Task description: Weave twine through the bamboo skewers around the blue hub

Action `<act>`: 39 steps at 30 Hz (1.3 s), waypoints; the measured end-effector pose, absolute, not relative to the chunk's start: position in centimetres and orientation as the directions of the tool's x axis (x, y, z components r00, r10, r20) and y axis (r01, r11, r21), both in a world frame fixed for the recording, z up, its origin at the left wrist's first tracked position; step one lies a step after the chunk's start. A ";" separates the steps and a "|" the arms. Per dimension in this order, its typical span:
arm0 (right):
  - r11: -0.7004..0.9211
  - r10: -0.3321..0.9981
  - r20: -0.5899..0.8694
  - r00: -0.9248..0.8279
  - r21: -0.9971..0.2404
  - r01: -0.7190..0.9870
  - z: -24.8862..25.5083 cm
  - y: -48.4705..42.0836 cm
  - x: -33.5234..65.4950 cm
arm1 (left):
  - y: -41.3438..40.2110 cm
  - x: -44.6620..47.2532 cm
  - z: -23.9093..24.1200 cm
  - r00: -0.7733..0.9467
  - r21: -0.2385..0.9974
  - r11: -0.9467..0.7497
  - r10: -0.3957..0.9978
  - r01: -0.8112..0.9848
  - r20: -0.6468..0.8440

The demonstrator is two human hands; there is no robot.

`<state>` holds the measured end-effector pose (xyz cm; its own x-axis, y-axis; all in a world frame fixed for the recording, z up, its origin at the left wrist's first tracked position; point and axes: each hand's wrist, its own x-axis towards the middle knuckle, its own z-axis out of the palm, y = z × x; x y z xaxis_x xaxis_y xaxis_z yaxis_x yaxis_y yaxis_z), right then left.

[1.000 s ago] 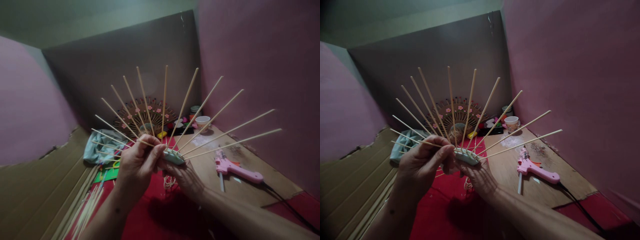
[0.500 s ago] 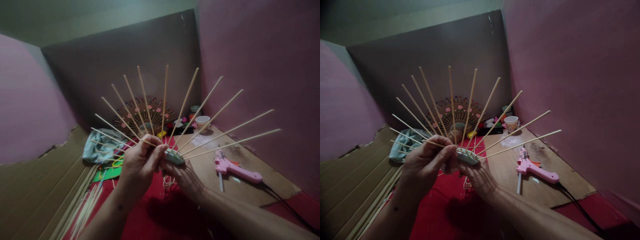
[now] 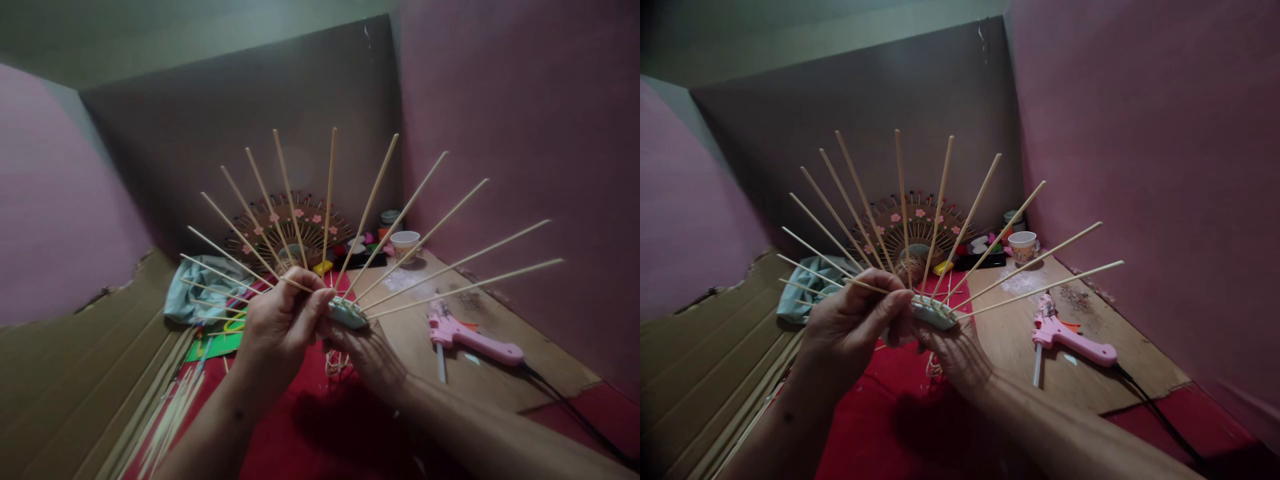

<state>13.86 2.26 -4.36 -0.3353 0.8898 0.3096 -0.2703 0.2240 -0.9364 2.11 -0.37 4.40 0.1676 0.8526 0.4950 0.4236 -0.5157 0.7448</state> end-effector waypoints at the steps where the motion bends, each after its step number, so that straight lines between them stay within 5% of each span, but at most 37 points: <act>1: 0.224 0.892 0.306 -0.333 -0.939 -0.262 -4.4 2.3 13.9 | -0.4 2.0 4.4 0.179 0.734 -0.521 0.850 0.437 0.496; 13: 0.241 0.891 0.327 -0.316 -0.929 -0.282 -3.2 1.7 13.8 | -0.5 2.0 4.5 0.214 0.557 -0.594 0.771 0.581 0.599; 24: 0.178 0.882 0.325 -0.342 -0.901 -0.397 -4.0 2.3 13.8 | -0.2 2.1 5.2 0.011 0.845 -0.415 0.899 0.336 0.437; 39: 0.261 0.854 0.390 -0.344 -0.894 -0.364 -4.1 2.4 13.6 | -0.5 3.4 4.4 0.072 0.892 -0.387 0.922 0.234 0.381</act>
<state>13.56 2.37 -4.08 -0.3445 0.8540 0.3899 -0.3643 0.2612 -0.8939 3.42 -0.47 4.40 0.0721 0.9219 0.3807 0.2345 -0.3867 0.8919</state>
